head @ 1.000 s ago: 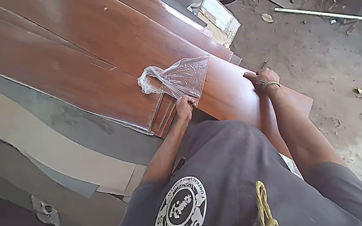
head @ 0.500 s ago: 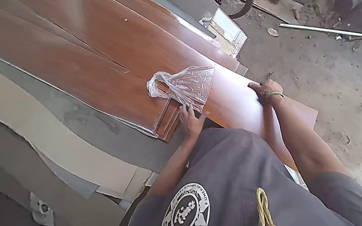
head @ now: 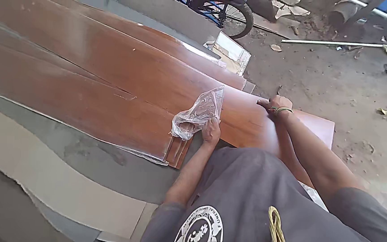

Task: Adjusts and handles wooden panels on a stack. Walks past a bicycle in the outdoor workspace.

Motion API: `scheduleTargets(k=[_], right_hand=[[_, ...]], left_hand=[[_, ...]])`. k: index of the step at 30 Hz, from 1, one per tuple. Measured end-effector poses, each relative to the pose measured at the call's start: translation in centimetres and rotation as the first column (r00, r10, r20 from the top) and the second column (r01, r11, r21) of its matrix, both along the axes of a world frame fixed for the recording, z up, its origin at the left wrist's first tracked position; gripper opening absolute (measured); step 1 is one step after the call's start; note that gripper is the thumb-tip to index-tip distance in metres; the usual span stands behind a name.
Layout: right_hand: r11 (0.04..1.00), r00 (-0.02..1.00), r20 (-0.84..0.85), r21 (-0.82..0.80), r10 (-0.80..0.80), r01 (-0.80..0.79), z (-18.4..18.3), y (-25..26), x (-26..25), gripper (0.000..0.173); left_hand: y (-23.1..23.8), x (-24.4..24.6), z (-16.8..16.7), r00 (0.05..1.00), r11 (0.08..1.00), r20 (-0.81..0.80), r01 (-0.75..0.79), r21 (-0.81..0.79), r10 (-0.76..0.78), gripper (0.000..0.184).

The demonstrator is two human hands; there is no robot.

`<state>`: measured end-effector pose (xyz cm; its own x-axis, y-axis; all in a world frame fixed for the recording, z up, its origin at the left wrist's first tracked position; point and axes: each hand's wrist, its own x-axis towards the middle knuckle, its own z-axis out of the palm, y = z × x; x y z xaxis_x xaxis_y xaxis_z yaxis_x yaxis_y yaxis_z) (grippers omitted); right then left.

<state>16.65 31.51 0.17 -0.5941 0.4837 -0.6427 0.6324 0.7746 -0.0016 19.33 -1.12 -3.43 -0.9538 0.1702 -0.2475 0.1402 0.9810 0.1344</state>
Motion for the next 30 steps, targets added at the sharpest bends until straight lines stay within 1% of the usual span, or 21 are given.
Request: scheduleTargets(k=[1, 2, 4, 6, 8, 9, 11, 14, 15, 17, 19, 21, 25, 28, 30], right_hand=[[1.000, 1.000, -0.003, 0.001, 0.007, -0.007, 0.4, -0.2, 0.1, 0.088], [1.000, 1.000, -0.006, -0.001, 0.021, -0.021, 0.5, -0.3, 0.3, 0.087], [0.998, 0.998, -0.023, 0.003, 0.064, -0.064, 0.1, 0.0, 0.5, 0.086], [0.995, 0.994, -0.048, -0.002, 0.097, -0.097, -0.1, 0.3, 0.7, 0.086], [0.992, 0.990, -0.066, 0.016, 0.122, -0.122, 0.0, 0.6, 0.7, 0.089], [0.991, 0.988, -0.074, 0.032, 0.134, -0.132, 0.1, 0.9, 0.5, 0.091], [0.990, 0.984, -0.112, 0.044, 0.141, -0.137, 0.5, 1.3, 0.6, 0.093], [0.991, 0.983, -0.134, 0.041, 0.128, -0.124, 1.7, 1.8, 0.7, 0.093], [0.990, 0.982, -0.133, 0.044, 0.136, -0.132, 1.8, 2.0, 0.7, 0.093], [0.989, 0.979, -0.144, 0.043, 0.147, -0.143, 1.8, 2.7, 0.8, 0.090], [0.991, 0.973, -0.188, 0.035, 0.131, -0.127, 1.8, 3.3, 1.0, 0.083], [0.992, 0.975, -0.187, 0.033, 0.123, -0.118, 1.5, 4.4, 1.4, 0.082], [0.993, 0.982, -0.153, 0.000, 0.114, -0.116, 2.1, 5.6, 1.9, 0.080], [0.992, 0.985, -0.120, -0.016, 0.120, -0.122, 2.7, 5.9, 2.1, 0.077], [0.993, 0.987, -0.109, -0.027, 0.115, -0.119, 2.2, 6.2, 2.1, 0.077]], left_hand=[[-0.7, -0.3, -0.2, 0.998, 0.999, -0.032, 0.046, 0.018, -0.046, 0.041], [-1.2, -0.6, 0.0, 0.997, 0.996, -0.020, 0.079, 0.037, -0.078, 0.043], [-1.9, -1.5, 1.0, 0.992, 0.994, 0.080, 0.091, 0.063, -0.096, 0.045], [-2.4, -2.7, 2.2, 0.978, 0.994, 0.205, 0.026, 0.111, -0.048, 0.044], [-3.3, -3.7, 2.7, 0.976, 0.969, 0.220, -0.054, 0.239, 0.000, 0.042], [-3.7, -4.3, 3.0, 0.979, 0.933, 0.205, -0.088, 0.349, 0.016, 0.042], [-4.5, -5.4, 4.0, 0.979, 0.812, 0.199, -0.150, 0.564, 0.043, 0.037], [-5.1, -6.6, 5.4, 0.961, 0.627, 0.273, -0.245, 0.739, 0.053, 0.029], [-5.2, -6.8, 5.6, 0.956, 0.543, 0.291, -0.267, 0.796, 0.042, 0.025], [-5.1, -7.2, 6.1, 0.937, 0.337, 0.349, -0.338, 0.879, 0.029, 0.021], [-4.4, -7.3, 7.4, 0.897, 0.155, 0.441, -0.440, 0.884, 0.029, 0.021], [-3.5, -7.1, 8.8, 0.848, 0.020, 0.529, -0.529, 0.848, 0.018, 0.021], [-2.6, -6.7, 10.9, 0.776, -0.211, 0.630, -0.619, 0.757, -0.019, 0.023], [-2.3, -6.4, 12.1, 0.726, -0.380, 0.688, -0.641, 0.667, -0.016, 0.025], [-2.3, -6.3, 12.5, 0.695, -0.467, 0.719, -0.642, 0.609, -0.018, 0.027]])
